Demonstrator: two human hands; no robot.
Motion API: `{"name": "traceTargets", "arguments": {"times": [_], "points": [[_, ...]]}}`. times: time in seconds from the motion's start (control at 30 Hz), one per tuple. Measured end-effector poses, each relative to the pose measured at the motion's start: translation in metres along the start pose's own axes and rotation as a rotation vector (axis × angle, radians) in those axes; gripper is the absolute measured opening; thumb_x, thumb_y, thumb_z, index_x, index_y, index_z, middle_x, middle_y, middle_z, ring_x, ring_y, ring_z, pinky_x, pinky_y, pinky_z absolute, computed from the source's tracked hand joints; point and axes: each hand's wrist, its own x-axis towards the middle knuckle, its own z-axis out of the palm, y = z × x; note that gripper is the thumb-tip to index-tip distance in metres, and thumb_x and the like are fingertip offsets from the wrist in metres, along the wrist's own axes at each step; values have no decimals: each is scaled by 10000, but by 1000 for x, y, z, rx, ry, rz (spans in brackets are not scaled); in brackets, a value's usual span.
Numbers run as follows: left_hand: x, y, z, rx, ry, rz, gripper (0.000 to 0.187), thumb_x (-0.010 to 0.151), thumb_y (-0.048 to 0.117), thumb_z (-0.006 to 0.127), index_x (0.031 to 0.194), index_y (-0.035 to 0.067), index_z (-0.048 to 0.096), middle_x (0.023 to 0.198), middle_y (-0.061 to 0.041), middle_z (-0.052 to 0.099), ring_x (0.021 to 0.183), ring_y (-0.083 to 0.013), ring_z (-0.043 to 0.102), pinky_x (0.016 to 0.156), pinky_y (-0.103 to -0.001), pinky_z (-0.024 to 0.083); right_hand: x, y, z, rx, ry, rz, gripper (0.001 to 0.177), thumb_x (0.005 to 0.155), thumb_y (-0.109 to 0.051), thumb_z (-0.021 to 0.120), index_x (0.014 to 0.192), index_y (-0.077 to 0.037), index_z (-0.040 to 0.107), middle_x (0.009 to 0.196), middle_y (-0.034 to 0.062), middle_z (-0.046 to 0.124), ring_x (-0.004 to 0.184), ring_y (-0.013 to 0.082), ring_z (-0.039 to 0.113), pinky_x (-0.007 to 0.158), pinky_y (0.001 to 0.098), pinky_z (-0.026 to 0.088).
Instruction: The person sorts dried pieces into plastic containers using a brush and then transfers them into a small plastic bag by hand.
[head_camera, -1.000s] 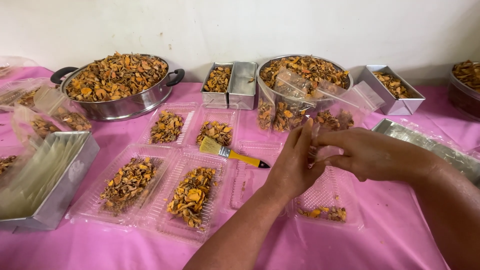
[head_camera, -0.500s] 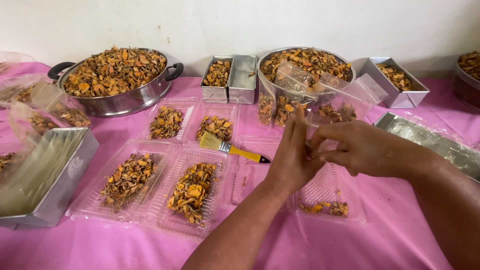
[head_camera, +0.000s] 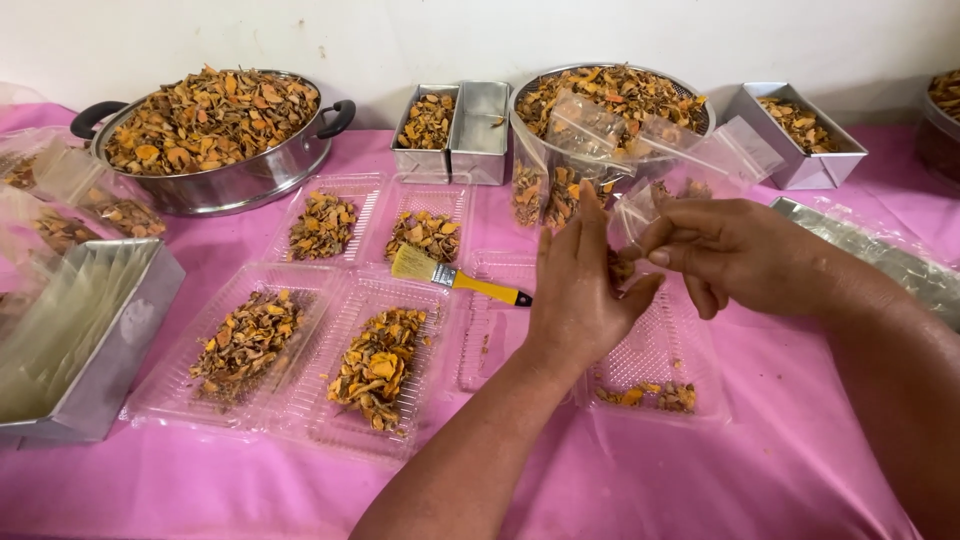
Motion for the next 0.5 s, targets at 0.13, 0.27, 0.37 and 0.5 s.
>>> {"name": "traceTargets", "arguments": {"times": [0.13, 0.27, 0.37, 0.5], "points": [[18, 2, -6, 146, 36, 0, 904, 805, 538, 729, 1434, -36, 427, 1204, -202, 619, 1162, -377, 587, 1031, -693, 331, 10, -8, -10, -88, 87, 195, 225, 1021, -267, 585, 1043, -211, 801, 632, 87, 657, 557, 181, 623, 683, 331, 619], [8, 5, -6, 222, 6, -39, 1030, 680, 627, 788, 1457, 35, 463, 1379, -198, 630, 1300, -359, 590, 1084, -829, 263, 11, 5, -1, -60, 35, 195, 223, 1033, -220, 562, 1071, -188, 780, 681, 94, 688, 593, 181, 661, 738, 346, 658], [9, 6, -7, 241, -1, -69, 896, 731, 505, 846, 1408, 21, 514, 1342, -175, 644, 1290, -329, 595, 1111, -792, 276, 8, 13, 1, -138, 93, 120, 235, 1000, -234, 587, 1179, -244, 740, 805, 58, 773, 631, 164, 767, 724, 327, 721], [6, 3, -6, 322, 22, -62, 837, 720, 382, 877, 1395, 21, 539, 1300, -176, 665, 1239, -317, 627, 1099, -779, 332, -19, 8, -2, -60, 286, 264, 298, 1021, -70, 570, 1289, -177, 644, 1158, 137, 769, 804, 273, 792, 594, 413, 682]]}}
